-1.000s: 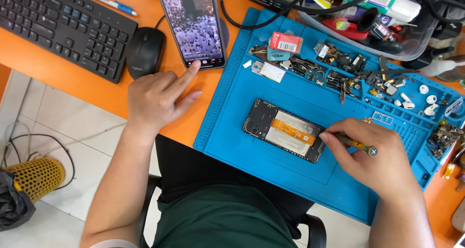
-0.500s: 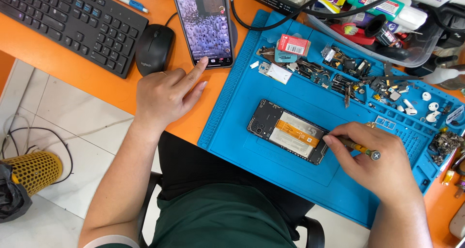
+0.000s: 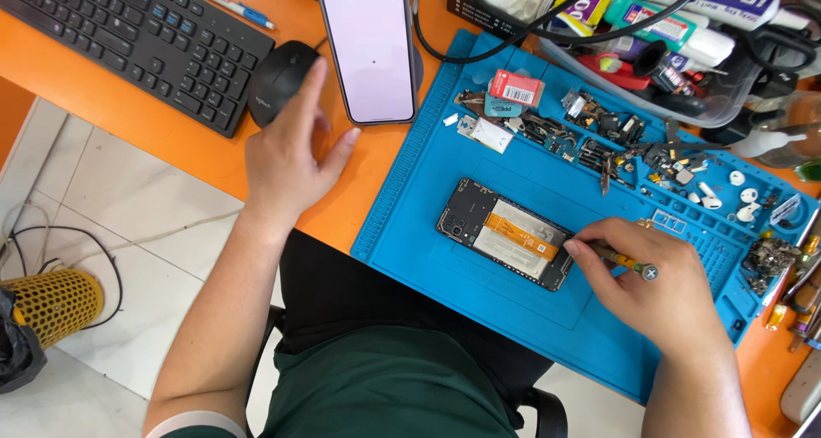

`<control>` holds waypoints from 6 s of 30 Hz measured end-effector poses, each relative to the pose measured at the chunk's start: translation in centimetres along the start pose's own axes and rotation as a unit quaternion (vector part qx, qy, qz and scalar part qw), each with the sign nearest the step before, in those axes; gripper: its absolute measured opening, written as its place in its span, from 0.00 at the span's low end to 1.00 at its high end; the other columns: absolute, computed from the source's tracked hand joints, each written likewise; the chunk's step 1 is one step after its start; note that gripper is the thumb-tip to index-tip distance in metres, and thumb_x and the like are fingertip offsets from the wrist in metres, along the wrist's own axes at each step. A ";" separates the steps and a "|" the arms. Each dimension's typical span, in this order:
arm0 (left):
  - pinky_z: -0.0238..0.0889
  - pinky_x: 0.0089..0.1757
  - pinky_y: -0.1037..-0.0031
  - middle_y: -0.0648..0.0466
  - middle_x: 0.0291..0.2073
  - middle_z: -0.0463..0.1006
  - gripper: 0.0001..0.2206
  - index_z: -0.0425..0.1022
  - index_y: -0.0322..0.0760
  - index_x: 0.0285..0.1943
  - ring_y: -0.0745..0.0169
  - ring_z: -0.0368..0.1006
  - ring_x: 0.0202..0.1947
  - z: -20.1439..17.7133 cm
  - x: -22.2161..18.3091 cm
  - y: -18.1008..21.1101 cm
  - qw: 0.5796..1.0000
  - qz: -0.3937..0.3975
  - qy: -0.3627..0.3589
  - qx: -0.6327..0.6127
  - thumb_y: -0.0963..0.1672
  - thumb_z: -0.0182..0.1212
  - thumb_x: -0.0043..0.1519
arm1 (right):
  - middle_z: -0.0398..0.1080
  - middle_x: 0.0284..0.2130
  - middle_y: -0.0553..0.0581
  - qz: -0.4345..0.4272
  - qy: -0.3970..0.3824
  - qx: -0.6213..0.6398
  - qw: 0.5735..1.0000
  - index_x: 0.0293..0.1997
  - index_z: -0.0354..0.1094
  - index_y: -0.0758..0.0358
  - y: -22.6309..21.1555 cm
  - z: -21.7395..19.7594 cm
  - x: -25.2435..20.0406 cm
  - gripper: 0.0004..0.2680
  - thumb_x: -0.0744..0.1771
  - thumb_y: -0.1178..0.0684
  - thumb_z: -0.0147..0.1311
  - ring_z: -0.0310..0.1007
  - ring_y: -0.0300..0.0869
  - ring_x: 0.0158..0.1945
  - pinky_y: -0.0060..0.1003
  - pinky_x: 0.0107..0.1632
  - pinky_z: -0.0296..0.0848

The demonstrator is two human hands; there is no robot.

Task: The person uses a screwdriver to work on the internal components of a disassembled smartphone placed on a blue mat. They intermittently scroll through a video on a nearby smartphone while continuing to manipulate the phone's internals.

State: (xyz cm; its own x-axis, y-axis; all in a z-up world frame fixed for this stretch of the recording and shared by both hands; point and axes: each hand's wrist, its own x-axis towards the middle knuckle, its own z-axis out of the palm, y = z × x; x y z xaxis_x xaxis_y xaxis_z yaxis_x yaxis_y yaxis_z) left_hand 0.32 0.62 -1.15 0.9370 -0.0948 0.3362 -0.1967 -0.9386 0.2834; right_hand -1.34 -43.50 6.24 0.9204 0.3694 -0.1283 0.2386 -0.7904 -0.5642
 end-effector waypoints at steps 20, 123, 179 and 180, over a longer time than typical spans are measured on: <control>0.78 0.46 0.48 0.38 0.73 0.62 0.46 0.43 0.33 0.78 0.34 0.71 0.70 -0.5 7.1 9.6 0.967 -0.215 0.040 -0.128 0.59 0.73 0.68 | 0.82 0.36 0.45 -0.014 -0.007 -0.023 1.000 0.43 0.79 0.49 0.4 -0.1 -0.1 0.06 0.70 0.45 0.59 0.79 0.40 0.35 0.39 0.35 0.73; 0.83 0.45 0.63 0.35 0.87 0.51 0.53 0.20 0.40 0.86 0.33 0.69 0.81 1.7 2.8 7.1 0.989 -0.138 0.019 -0.053 0.64 0.64 0.78 | 0.81 0.36 0.45 -0.020 0.012 -0.049 0.999 0.45 0.80 0.50 -0.9 -0.4 -0.4 0.04 0.70 0.48 0.61 0.79 0.40 0.37 0.38 0.36 0.71; 0.61 0.38 0.66 0.53 0.33 0.76 0.16 0.77 0.40 0.37 0.55 0.72 0.37 3.0 3.2 10.9 0.934 0.303 0.073 -0.174 0.51 0.61 0.74 | 0.76 0.41 0.59 0.016 0.002 0.026 1.000 0.40 0.79 0.63 -0.5 0.5 0.3 0.03 0.69 0.57 0.63 0.78 0.46 0.43 0.40 0.44 0.77; 0.61 0.38 0.65 0.53 0.33 0.76 0.16 0.76 0.39 0.37 0.54 0.71 0.37 3.2 3.1 10.9 0.935 0.299 0.062 -0.178 0.51 0.61 0.74 | 0.76 0.43 0.59 0.003 -0.009 0.028 1.000 0.42 0.79 0.62 -0.4 0.4 0.3 0.03 0.69 0.56 0.62 0.79 0.47 0.44 0.41 0.45 0.79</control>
State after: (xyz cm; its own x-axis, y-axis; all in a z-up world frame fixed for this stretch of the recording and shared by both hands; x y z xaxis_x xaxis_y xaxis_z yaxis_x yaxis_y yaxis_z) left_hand 2.04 -10.96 0.15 0.5918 -0.5086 0.6253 -0.7797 -0.5580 0.2841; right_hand -1.28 -42.83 6.08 0.9155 0.3747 -0.1467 0.2150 -0.7636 -0.6089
